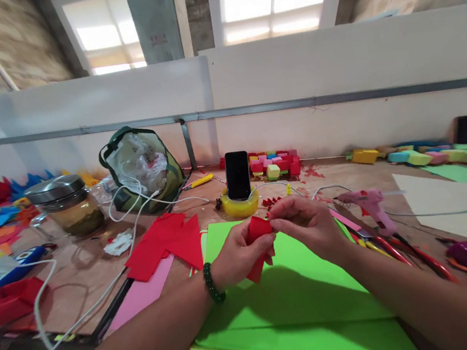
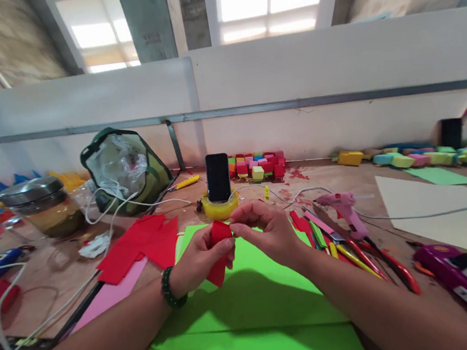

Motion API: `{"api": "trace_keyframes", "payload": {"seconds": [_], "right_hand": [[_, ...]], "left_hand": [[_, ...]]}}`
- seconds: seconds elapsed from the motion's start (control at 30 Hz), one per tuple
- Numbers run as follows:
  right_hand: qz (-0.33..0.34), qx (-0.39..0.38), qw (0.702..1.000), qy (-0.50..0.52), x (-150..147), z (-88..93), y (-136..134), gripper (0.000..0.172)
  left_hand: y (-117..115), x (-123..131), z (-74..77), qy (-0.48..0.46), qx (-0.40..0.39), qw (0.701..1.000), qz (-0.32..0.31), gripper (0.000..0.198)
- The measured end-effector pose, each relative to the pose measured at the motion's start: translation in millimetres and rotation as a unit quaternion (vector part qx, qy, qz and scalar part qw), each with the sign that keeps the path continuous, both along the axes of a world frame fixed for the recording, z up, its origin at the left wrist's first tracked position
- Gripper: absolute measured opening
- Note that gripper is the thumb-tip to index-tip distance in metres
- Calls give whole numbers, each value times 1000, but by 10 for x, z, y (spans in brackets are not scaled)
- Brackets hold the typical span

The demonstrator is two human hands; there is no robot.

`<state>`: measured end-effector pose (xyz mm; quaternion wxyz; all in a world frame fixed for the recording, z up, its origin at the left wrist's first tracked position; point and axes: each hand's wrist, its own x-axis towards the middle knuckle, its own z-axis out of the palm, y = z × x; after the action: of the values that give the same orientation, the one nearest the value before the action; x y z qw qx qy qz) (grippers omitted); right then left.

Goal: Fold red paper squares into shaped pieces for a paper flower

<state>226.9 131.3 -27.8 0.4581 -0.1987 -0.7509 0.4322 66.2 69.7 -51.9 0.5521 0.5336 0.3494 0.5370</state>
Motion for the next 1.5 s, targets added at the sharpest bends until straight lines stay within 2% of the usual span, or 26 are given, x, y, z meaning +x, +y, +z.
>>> {"api": "trace_keyframes", "payload": {"seconds": [0.13, 0.3, 0.47, 0.63, 0.87, 1.07, 1.2, 1.33, 1.43, 1.5], "right_hand": [[18, 19, 1000, -6, 27, 25, -13, 11], [67, 85, 993, -45, 65, 112, 11, 12], [51, 78, 991, -95, 56, 168, 20, 9], [23, 72, 993, -91, 22, 124, 45, 7], [-49, 99, 989, -102, -33, 83, 10, 5], [-27, 95, 991, -87, -47, 85, -51, 19], [-59, 95, 990, -83, -49, 68, -83, 13], [-76, 86, 990, -75, -56, 78, -119, 14], [-66, 92, 991, -75, -54, 115, -131, 15], [-39, 69, 994, -69, -44, 148, -130, 14]], "left_hand": [[-6, -7, 10, -5, -8, 1000, -11, 44], [0, -17, 8, 3, -6, 1000, -25, 45], [21, -22, -18, 35, -6, 999, -23, 46], [55, -9, -54, 66, 22, 998, 2, 43], [81, 11, -74, 112, 61, 988, 81, 35], [71, 0, -69, 92, 74, 991, 65, 43], [66, 7, -69, 71, 71, 993, 63, 44], [52, 14, -65, 56, 69, 994, 64, 45], [37, 11, -52, 58, 59, 995, 60, 46], [29, 11, -46, 62, 55, 995, 51, 46]]}}
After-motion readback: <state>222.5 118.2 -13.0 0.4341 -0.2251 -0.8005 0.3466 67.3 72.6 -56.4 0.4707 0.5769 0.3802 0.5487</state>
